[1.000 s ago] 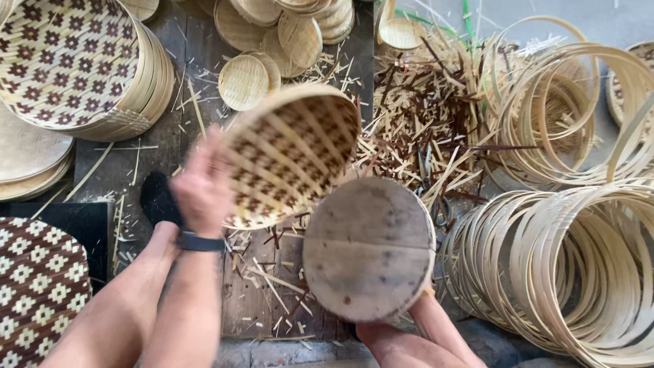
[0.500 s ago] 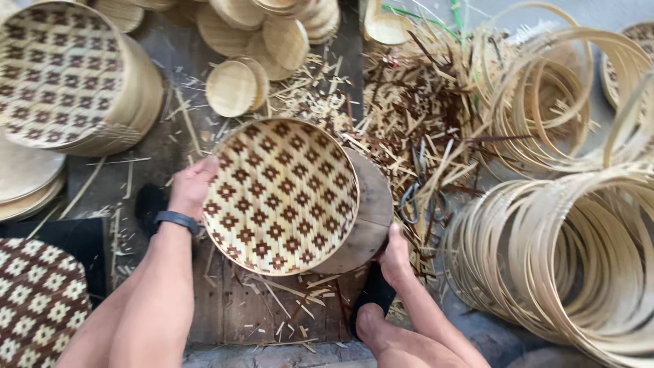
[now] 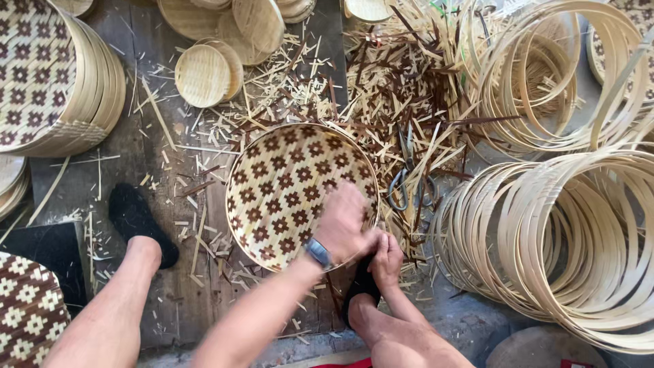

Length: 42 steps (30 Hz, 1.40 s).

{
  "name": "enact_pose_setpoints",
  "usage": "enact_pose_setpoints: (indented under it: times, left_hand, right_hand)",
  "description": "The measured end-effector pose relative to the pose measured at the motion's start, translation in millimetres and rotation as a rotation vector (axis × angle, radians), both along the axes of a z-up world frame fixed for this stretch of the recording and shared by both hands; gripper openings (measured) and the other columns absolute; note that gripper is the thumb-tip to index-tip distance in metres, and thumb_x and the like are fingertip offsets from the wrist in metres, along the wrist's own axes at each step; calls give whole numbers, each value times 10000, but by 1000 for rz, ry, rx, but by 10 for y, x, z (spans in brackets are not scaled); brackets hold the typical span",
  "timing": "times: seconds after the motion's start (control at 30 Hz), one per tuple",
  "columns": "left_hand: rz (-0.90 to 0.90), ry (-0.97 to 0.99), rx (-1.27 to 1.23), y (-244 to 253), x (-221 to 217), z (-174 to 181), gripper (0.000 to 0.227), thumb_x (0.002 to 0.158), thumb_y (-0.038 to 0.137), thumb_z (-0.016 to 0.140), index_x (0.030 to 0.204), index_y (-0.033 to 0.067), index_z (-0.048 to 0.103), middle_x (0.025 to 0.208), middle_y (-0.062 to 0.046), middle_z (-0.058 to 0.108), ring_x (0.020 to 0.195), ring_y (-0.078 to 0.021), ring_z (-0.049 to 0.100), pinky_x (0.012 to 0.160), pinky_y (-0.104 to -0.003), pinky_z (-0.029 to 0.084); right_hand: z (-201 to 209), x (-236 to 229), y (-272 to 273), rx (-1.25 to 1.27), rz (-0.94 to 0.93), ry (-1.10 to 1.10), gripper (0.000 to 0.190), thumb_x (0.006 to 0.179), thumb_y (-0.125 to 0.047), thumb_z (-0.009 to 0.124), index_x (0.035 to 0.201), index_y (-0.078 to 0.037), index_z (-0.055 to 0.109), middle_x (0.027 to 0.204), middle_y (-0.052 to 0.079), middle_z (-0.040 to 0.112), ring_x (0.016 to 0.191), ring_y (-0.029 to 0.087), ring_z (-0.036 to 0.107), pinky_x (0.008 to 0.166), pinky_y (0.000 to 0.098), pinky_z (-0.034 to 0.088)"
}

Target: The person trims the excess bamboo strips from the edge of a woven basket using shears. They place the basket over a wooden mold, cut the protruding strips, and then remove the mold to stack the finished basket.

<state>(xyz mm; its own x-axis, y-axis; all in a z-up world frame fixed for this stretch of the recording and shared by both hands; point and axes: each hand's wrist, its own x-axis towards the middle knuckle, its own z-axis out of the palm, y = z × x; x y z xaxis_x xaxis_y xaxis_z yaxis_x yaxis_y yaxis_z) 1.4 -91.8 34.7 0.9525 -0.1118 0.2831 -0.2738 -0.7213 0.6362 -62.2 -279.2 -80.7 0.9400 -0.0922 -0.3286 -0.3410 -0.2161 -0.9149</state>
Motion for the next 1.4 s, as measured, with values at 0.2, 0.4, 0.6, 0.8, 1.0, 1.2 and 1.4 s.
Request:
enact_pose_setpoints:
  times: [0.2, 0.4, 0.6, 0.8, 1.0, 1.2, 1.4]
  left_hand:
    - [16, 139, 252, -247, -758, -136, 557, 918, 155, 517, 1433, -56, 533, 1497, -271, 532, 1460, -422, 414, 1244, -512, 271]
    - [-202, -37, 370, 923, -1087, -137, 449, 778, 105, 576, 1196, -50, 630, 1270, -238, 642, 1238, -370, 584, 1059, -472, 464]
    - [-336, -143, 529, 2556, -753, 192, 53, 944, 83, 675, 942, 33, 659, 931, -126, 693, 852, -291, 688, 754, -408, 580]
    - [282, -138, 555, 4223, -407, 596, 304, 813, 12, 581, 1090, 86, 679, 1158, -127, 715, 1108, -325, 690, 959, -432, 547]
    - [811, 142, 605, 5136, -150, 395, 362, 836, -41, 596, 1162, 87, 689, 1166, -127, 732, 1034, -331, 690, 856, -448, 560]
    - [797, 146, 604, 5322, -86, 208, 379, 827, -51, 605, 1158, 109, 697, 1124, -143, 737, 975, -342, 715, 827, -451, 582]
    - [777, 375, 550, 5337, -98, 273, 395, 873, -93, 556, 1162, 138, 696, 1112, -158, 736, 956, -365, 716, 825, -461, 590]
  right_hand:
    - [-105, 4, -27, 40, 20, -5, 322, 1122, -256, 486, 1155, -2, 681, 780, 141, 704, 563, 123, 580, 494, 265, 476]
    - [248, 107, 80, -27, 26, 159, 324, 1069, -265, 460, 1085, 1, 645, 630, 116, 694, 348, 141, 471, 340, 297, 366]
    - [43, 97, -37, -59, 59, 166, 318, 1069, -268, 453, 1107, -4, 626, 635, 136, 697, 342, 151, 455, 339, 297, 371]
    - [-183, 184, -76, -77, 66, 211, 349, 1084, -271, 429, 1128, 15, 625, 633, 187, 685, 329, 191, 455, 329, 331, 356]
    - [-305, 583, 25, -186, 71, 374, 354, 1061, -304, 432, 1167, -8, 596, 704, 195, 696, 397, 237, 501, 374, 367, 398]
    - [-352, 710, 84, -214, 72, 493, 373, 1037, -336, 435, 1205, -30, 566, 775, 203, 707, 464, 283, 547, 419, 403, 439]
    - [-308, 696, 118, -205, 93, 565, 403, 1014, -369, 438, 1243, -53, 537, 847, 210, 718, 532, 330, 593, 464, 438, 481]
